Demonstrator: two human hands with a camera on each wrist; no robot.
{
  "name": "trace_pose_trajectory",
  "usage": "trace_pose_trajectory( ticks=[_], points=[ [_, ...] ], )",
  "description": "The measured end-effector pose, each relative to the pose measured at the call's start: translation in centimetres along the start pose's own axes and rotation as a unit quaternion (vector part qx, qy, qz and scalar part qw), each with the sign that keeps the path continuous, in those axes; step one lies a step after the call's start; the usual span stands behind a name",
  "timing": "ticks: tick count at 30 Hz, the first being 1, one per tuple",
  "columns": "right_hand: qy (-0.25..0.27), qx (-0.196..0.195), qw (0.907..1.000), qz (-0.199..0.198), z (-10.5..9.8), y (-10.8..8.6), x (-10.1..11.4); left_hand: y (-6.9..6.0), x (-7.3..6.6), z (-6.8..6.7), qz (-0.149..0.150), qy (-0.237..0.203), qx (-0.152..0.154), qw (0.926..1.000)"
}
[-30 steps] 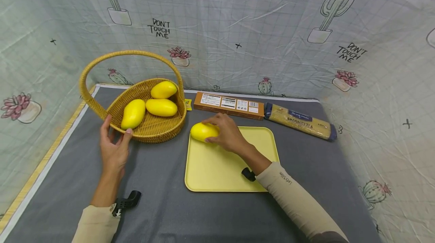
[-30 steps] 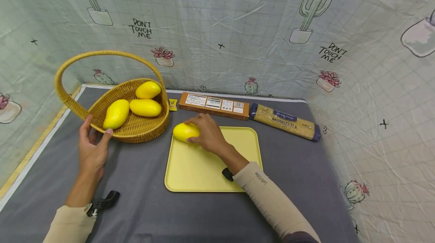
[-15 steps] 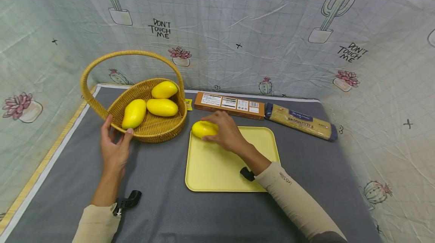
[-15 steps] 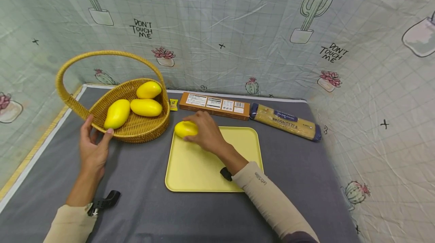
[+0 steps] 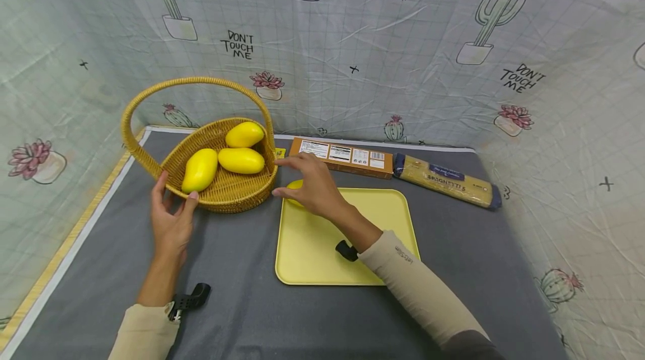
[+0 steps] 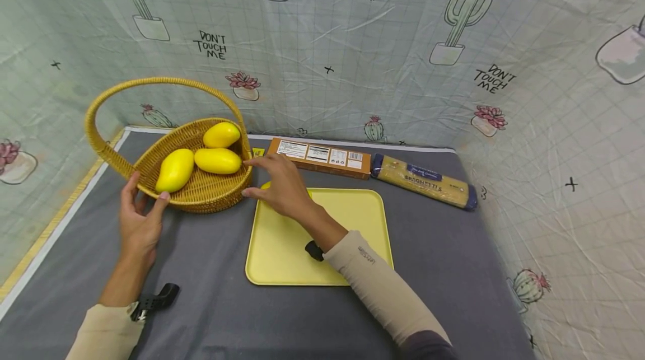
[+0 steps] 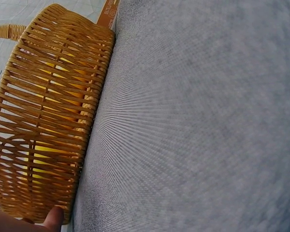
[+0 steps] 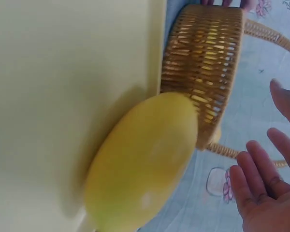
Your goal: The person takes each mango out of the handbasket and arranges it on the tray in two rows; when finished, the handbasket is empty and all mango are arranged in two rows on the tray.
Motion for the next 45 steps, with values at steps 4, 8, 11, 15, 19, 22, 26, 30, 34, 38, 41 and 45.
trace_pose_trajectory(
  ticks=[4,8,11,15,19,22,26,30,34,38,41,45],
  points=[
    [0.021,-0.004,0.9997,-0.007,0.7,0.9,0.9,-0.1,-0.1,0.0,0.000,0.004,-0.001,1.0000],
    [0.039,0.000,0.9993,0.000,1.5,1.7,1.7,-0.2,-0.2,0.0,-0.001,0.006,0.000,1.0000],
    [0.051,0.003,0.9987,0.003,2.1,2.4,2.2,-0.2,-0.2,0.0,-0.002,0.011,0.001,0.9999],
    [0.048,0.003,0.9988,0.000,3.0,3.3,2.7,-0.2,-0.1,0.0,0.000,0.009,0.001,1.0000],
    [0.038,0.009,0.9992,0.002,3.9,4.1,3.2,0.0,0.1,0.0,-0.001,0.010,0.001,1.0000],
    [0.034,0.015,0.9993,0.005,4.5,4.7,3.5,0.2,0.2,0.0,-0.001,0.013,0.002,0.9999],
    [0.023,0.019,0.9995,0.007,5.3,5.6,3.9,0.2,0.3,0.0,0.003,0.011,0.001,0.9999],
    [0.019,0.024,0.9993,0.023,6.0,6.5,4.0,0.0,0.1,0.1,0.005,0.011,0.000,0.9999],
    [0.014,0.031,0.9985,0.043,6.6,7.4,3.8,-0.2,-0.1,0.0,-0.001,0.012,-0.004,0.9999],
    [0.003,0.037,0.9983,0.045,7.1,8.3,3.7,-0.2,-0.1,0.0,-0.002,0.013,-0.005,0.9999],
    [-0.008,0.043,0.9981,0.042,7.3,8.9,3.8,-0.2,-0.1,0.0,-0.001,0.014,-0.004,0.9999],
    [-0.040,0.056,0.9965,0.047,7.7,9.8,3.7,-0.2,-0.1,0.1,0.000,0.012,-0.004,0.9999]
  ],
)
Point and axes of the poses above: each hand's wrist, its own y-axis towards the middle knuckle, its own z-axis out of the palm, x = y × z, the point moved 3 cm from there along y, towards the middle knuckle, and after that the axes turned 8 degrees about z, right-handed, at the moved point
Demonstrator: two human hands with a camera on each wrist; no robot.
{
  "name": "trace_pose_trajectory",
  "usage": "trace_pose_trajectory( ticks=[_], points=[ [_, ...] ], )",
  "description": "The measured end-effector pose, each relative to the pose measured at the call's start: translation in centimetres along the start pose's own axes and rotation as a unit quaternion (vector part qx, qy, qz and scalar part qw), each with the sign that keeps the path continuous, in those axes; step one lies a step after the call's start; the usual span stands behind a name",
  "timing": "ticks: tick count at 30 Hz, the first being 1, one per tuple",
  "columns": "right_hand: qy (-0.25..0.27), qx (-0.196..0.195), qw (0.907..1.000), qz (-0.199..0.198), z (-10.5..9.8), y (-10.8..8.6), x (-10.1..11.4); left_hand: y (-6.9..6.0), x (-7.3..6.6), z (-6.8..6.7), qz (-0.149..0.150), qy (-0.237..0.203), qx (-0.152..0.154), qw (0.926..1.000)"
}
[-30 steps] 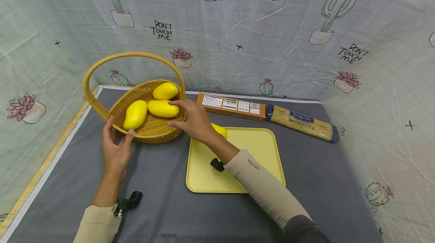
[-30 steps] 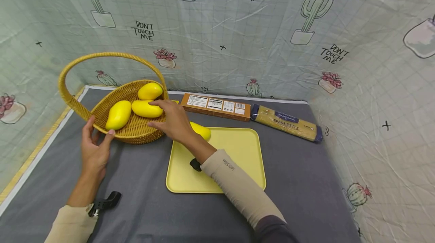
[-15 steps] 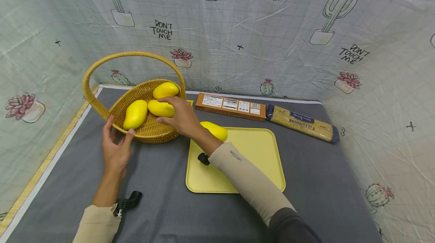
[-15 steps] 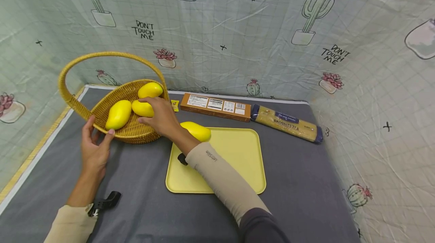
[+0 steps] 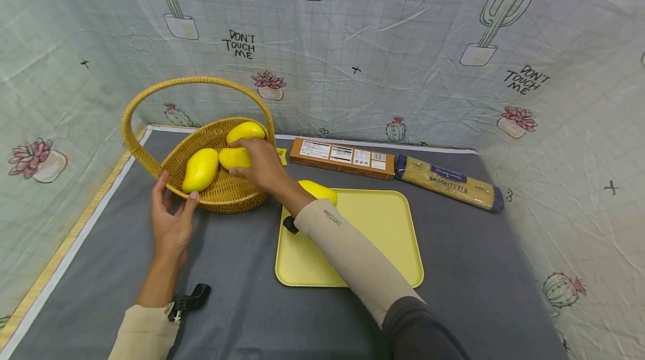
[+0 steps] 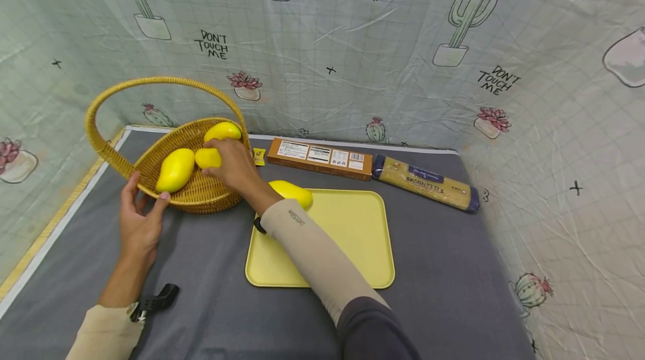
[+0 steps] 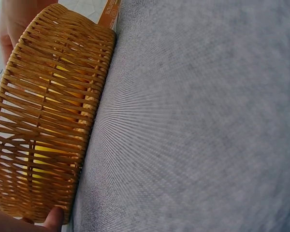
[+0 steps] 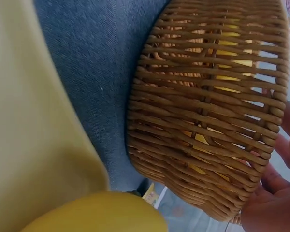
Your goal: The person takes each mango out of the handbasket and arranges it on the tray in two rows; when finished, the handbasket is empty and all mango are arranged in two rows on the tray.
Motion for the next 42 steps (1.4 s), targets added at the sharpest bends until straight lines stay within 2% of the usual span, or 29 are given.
trace_pose_trajectory(
  ticks=[8,14,18,33,42],
  points=[
    [-0.062,0.017,0.9967,0.050,0.5,0.8,0.0,0.2,0.2,0.2,0.004,-0.008,0.004,1.0000],
    [-0.095,0.018,0.9943,0.044,0.8,1.0,-0.1,0.2,0.2,0.3,0.003,-0.007,0.008,0.9999],
    [-0.115,0.034,0.9922,0.034,1.0,0.9,-0.1,0.2,0.2,0.3,0.004,-0.009,0.009,0.9999],
    [-0.104,0.082,0.9912,0.000,1.0,-0.4,0.1,0.3,0.3,0.2,0.006,-0.003,0.007,1.0000],
    [-0.073,0.083,0.9935,-0.030,0.9,-1.2,0.4,0.1,0.5,0.0,0.011,-0.007,0.001,0.9999]
  ],
)
Point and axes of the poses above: each hand's wrist, its own y-axis towards the middle knuckle, its own z-axis out of the palm, x = y × z, the point moved 3 cm from there along y, towards the middle knuckle, and after that the axes turned 8 degrees about z, right-handed, at the moved point
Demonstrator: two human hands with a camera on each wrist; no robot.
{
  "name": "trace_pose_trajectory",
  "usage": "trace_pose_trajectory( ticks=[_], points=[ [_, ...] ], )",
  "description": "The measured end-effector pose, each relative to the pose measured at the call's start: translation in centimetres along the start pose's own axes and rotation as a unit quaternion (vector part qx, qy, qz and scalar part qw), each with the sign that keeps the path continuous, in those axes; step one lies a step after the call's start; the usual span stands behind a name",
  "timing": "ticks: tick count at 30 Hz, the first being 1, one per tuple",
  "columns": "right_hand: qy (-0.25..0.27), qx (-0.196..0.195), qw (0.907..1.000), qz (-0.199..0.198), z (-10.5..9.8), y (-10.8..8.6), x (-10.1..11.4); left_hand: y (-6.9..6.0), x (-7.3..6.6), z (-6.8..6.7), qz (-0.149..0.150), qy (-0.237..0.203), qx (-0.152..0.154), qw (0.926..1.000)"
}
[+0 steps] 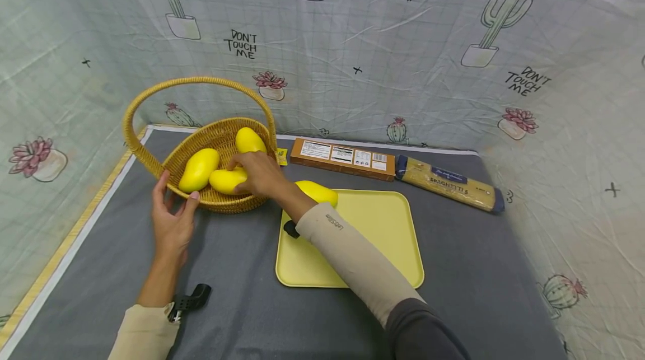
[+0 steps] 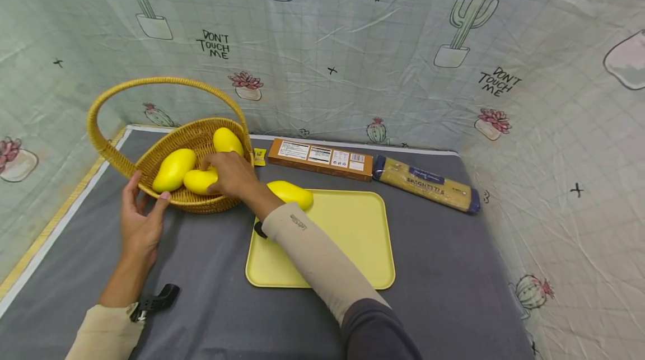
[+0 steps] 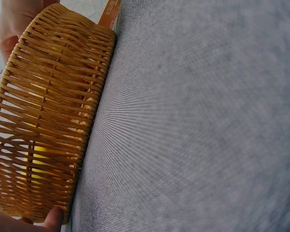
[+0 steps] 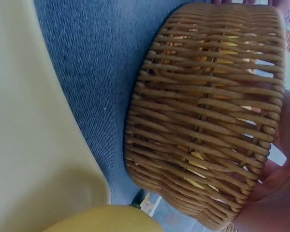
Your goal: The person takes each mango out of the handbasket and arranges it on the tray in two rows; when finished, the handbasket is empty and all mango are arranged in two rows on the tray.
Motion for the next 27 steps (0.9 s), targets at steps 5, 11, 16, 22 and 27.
trace_pose_trajectory(
  ticks=[5,11,16,22,27],
  points=[
    [0.027,-0.019,0.9993,-0.014,-0.3,-0.4,0.2,0.1,-0.1,0.0,0.001,-0.006,0.002,1.0000],
    [0.066,-0.045,0.9966,-0.022,-1.0,-1.2,0.6,0.0,-0.1,0.0,-0.002,-0.001,0.004,1.0000],
    [0.083,-0.067,0.9940,-0.023,-1.8,-2.1,0.7,-0.1,0.0,-0.1,-0.003,0.003,0.003,1.0000],
    [0.104,-0.090,0.9901,-0.027,-2.8,-3.4,0.7,-0.2,0.1,-0.1,-0.003,0.000,0.003,1.0000],
    [0.118,-0.107,0.9865,-0.036,-3.7,-4.8,0.5,-0.3,0.1,-0.1,0.000,-0.006,0.002,1.0000]
  ],
)
Point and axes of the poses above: each hand's wrist, its own y-axis towards the middle knuckle, its own z-axis out of the palm, x = y × z, the point moved 3 cm from there along y, towards the middle knuckle, and after that the axes turned 8 degrees about z, right-handed, at the moved point
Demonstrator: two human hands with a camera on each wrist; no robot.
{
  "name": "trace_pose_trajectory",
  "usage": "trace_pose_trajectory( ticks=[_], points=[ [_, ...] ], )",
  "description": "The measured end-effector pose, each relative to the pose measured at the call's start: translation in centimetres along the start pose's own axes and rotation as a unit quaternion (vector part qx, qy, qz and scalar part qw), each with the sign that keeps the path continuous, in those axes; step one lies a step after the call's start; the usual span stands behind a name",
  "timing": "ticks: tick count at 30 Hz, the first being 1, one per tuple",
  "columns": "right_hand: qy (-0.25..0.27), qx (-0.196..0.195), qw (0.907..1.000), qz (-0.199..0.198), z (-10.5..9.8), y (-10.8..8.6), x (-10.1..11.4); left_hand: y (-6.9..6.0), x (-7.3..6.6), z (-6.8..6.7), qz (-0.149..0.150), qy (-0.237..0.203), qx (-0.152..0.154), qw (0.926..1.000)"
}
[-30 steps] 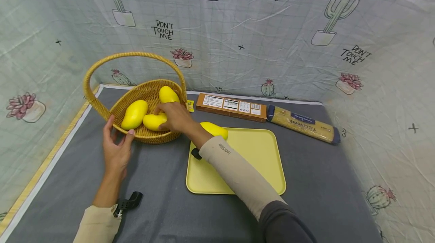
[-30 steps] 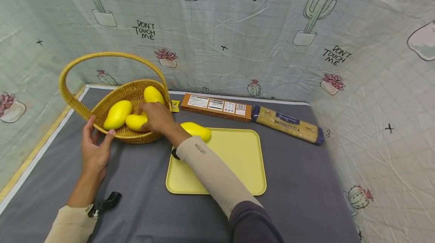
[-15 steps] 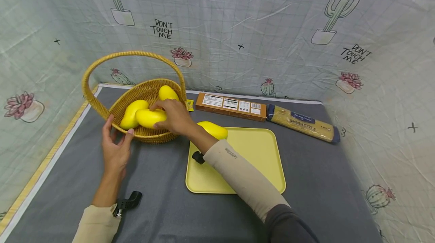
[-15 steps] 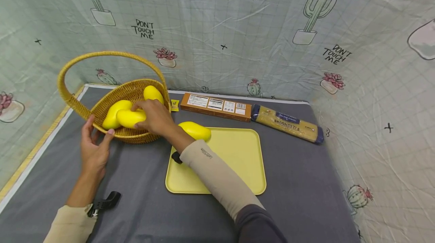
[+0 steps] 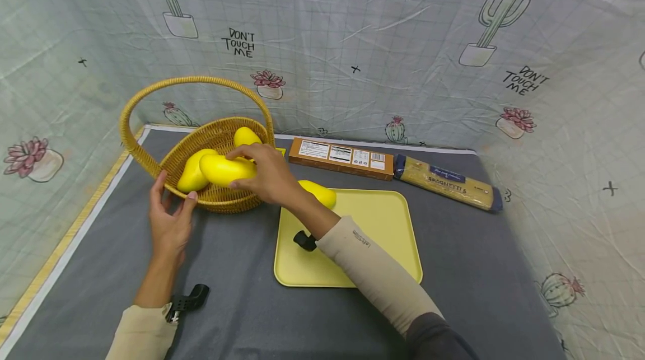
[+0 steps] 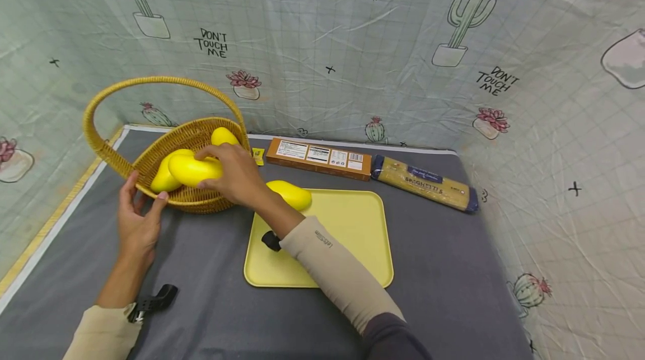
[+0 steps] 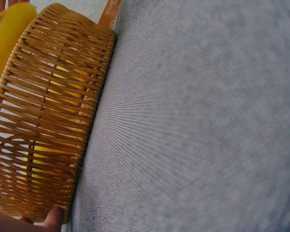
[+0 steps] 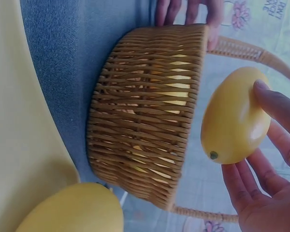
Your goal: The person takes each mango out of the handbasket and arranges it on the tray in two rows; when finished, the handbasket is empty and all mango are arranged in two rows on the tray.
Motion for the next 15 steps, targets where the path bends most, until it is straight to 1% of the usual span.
trace_pose_trajectory(
  ticks=[8,13,15],
  points=[
    [0.031,-0.016,0.9994,-0.004,-1.8,-2.1,0.1,0.1,0.1,0.1,0.001,0.005,-0.003,1.0000],
    [0.037,-0.019,0.9991,-0.002,-2.8,-3.3,-0.2,0.2,0.2,0.1,0.002,-0.006,-0.006,1.0000],
    [0.038,-0.021,0.9991,0.001,-3.2,-3.8,-0.5,0.1,0.3,0.1,0.001,-0.001,-0.005,1.0000]
  ],
)
Point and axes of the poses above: each hand's wrist, its own y-axis towards the middle knuckle, its own z-axis out of the palm, x = y × z, the point moved 3 cm from there along y, towards the middle knuckle, and after that the axes turned 8 degrees about z, right-handed, at the moved point
